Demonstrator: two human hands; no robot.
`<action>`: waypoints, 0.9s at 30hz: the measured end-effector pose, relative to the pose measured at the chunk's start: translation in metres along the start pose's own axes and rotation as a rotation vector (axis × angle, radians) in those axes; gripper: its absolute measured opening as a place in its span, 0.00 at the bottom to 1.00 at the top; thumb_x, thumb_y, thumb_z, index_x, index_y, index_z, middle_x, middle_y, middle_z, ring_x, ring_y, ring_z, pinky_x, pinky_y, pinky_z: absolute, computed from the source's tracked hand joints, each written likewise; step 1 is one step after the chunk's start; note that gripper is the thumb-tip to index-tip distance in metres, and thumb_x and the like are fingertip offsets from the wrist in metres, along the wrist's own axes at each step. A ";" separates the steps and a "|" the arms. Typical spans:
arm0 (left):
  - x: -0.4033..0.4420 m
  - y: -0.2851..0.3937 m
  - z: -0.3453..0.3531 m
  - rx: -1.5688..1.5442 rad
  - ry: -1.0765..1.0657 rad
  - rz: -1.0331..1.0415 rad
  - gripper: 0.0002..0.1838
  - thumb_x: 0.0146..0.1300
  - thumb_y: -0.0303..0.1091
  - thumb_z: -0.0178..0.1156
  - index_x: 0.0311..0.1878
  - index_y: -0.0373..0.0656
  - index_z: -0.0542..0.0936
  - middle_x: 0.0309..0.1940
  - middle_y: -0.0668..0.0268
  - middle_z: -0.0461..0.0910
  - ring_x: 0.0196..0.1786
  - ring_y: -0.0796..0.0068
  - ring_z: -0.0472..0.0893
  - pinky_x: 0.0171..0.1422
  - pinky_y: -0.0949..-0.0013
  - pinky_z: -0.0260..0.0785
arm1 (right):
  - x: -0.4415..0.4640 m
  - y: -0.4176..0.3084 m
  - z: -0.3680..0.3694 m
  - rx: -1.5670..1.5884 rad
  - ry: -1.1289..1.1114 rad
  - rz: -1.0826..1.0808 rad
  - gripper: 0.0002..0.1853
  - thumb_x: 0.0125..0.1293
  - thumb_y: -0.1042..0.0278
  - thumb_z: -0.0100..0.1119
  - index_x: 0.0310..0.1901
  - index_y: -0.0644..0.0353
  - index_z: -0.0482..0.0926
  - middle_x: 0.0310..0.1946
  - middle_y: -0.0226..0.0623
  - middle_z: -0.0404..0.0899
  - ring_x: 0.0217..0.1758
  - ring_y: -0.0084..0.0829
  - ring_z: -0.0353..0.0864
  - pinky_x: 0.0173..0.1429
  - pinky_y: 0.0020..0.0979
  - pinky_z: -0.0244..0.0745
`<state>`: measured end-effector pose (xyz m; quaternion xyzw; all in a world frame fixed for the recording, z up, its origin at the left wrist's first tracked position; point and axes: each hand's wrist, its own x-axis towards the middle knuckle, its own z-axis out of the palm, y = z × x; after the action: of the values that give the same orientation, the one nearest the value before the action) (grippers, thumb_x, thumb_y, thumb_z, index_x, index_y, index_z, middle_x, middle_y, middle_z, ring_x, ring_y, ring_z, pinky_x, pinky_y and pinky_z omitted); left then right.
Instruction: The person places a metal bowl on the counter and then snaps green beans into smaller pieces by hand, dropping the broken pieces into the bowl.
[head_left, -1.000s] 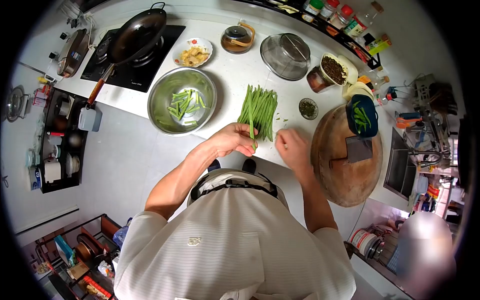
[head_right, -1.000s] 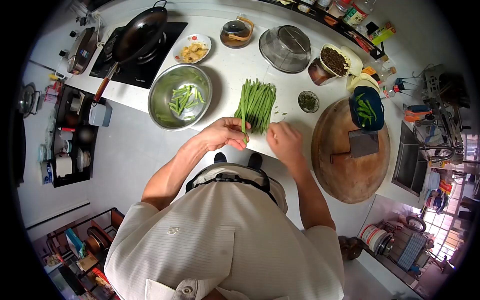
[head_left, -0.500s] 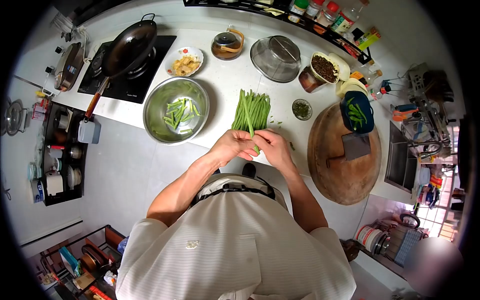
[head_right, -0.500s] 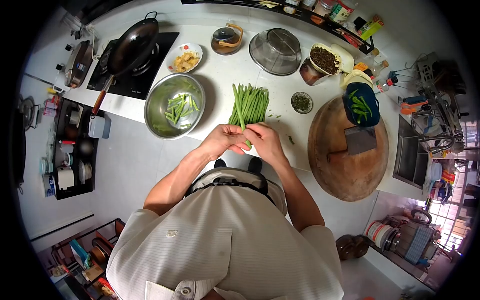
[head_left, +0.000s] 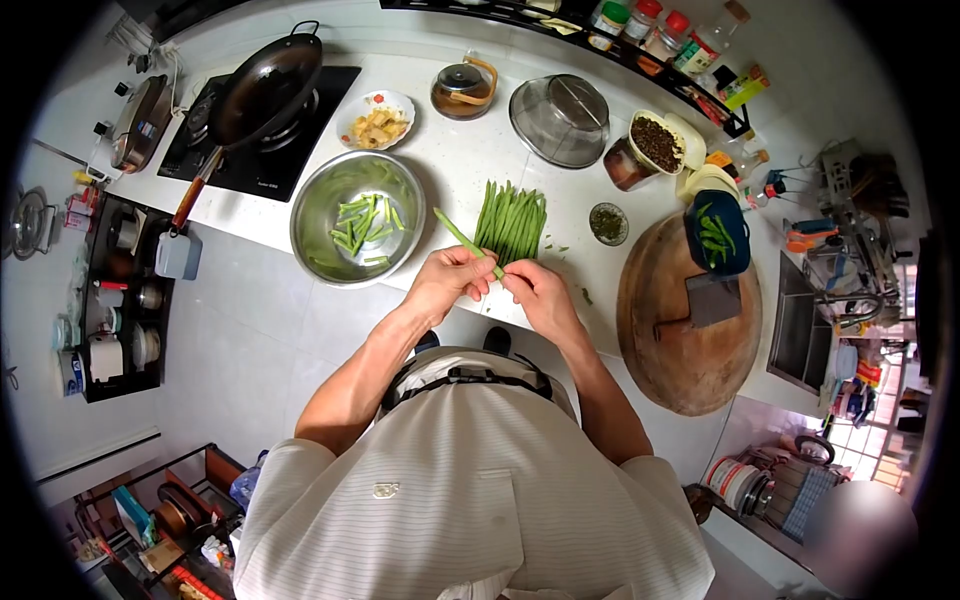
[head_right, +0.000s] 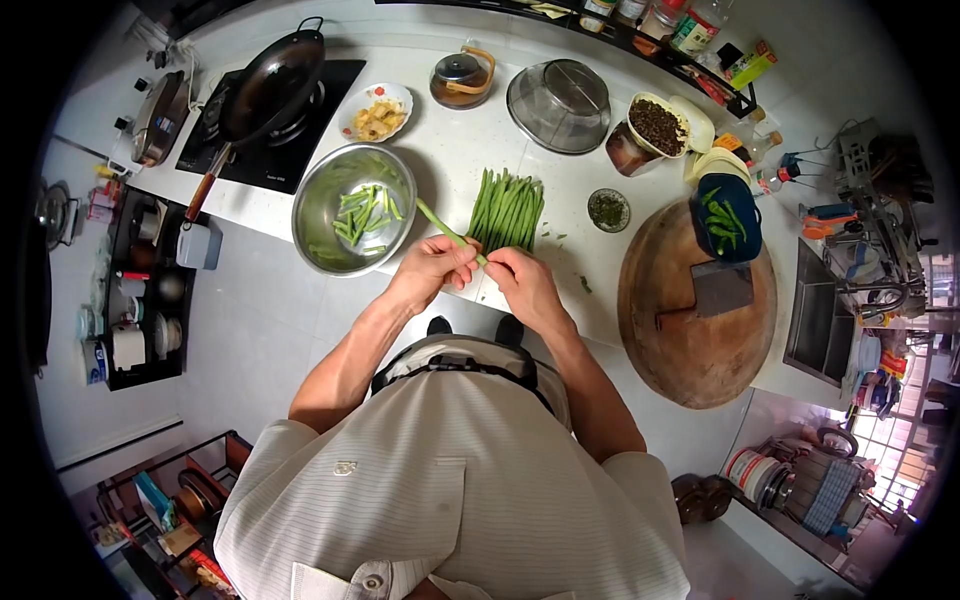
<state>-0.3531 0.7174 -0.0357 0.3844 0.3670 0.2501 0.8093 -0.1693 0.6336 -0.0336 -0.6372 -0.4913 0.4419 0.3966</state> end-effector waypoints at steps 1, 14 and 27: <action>0.001 0.000 -0.001 -0.006 0.004 0.007 0.12 0.70 0.35 0.66 0.48 0.35 0.83 0.31 0.65 0.85 0.28 0.79 0.81 0.32 0.76 0.74 | 0.000 0.002 0.000 -0.092 -0.014 -0.052 0.08 0.71 0.69 0.59 0.44 0.66 0.80 0.30 0.32 0.79 0.31 0.22 0.76 0.38 0.28 0.73; -0.003 0.001 0.007 -0.621 0.111 -0.037 0.13 0.78 0.37 0.54 0.50 0.35 0.79 0.36 0.56 0.87 0.37 0.69 0.88 0.36 0.72 0.82 | 0.013 -0.001 0.004 0.268 0.405 -0.093 0.12 0.77 0.66 0.50 0.44 0.66 0.79 0.27 0.30 0.76 0.29 0.20 0.74 0.36 0.26 0.71; -0.004 0.003 0.010 -0.249 0.002 0.019 0.11 0.74 0.34 0.60 0.46 0.35 0.82 0.31 0.66 0.85 0.28 0.81 0.80 0.33 0.79 0.74 | 0.008 -0.015 -0.001 0.154 0.020 0.036 0.10 0.69 0.65 0.64 0.42 0.65 0.83 0.28 0.24 0.77 0.32 0.16 0.70 0.37 0.23 0.67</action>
<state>-0.3479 0.7120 -0.0269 0.2840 0.3304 0.3019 0.8480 -0.1717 0.6440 -0.0205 -0.6182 -0.4402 0.4790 0.4412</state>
